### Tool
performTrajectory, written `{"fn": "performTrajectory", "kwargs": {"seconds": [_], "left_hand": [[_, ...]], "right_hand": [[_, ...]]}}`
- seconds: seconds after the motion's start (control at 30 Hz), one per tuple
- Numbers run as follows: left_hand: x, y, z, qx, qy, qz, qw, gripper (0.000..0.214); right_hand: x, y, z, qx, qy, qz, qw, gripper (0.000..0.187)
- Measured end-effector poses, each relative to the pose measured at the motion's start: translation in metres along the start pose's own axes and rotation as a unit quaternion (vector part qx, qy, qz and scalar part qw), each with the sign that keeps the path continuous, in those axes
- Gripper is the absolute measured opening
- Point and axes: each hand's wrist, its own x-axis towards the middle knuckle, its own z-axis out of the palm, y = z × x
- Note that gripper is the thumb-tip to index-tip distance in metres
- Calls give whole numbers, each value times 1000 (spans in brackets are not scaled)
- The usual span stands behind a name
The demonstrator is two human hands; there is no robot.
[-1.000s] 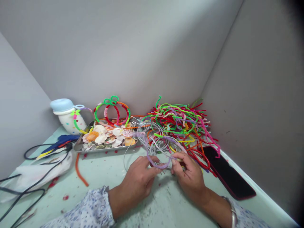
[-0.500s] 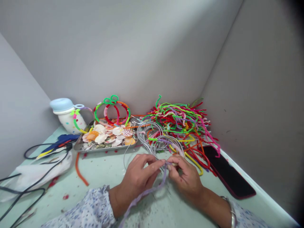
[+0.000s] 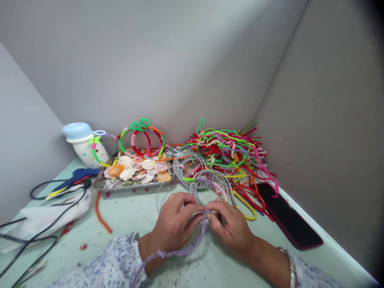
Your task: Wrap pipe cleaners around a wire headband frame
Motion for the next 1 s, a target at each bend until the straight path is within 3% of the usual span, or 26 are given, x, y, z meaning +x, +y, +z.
{"fn": "performTrajectory", "kwargs": {"seconds": [1.0], "left_hand": [[0, 1, 0, 1, 9, 19, 1000, 12]], "right_hand": [[0, 2, -1, -10, -6, -25, 1000, 11]]}}
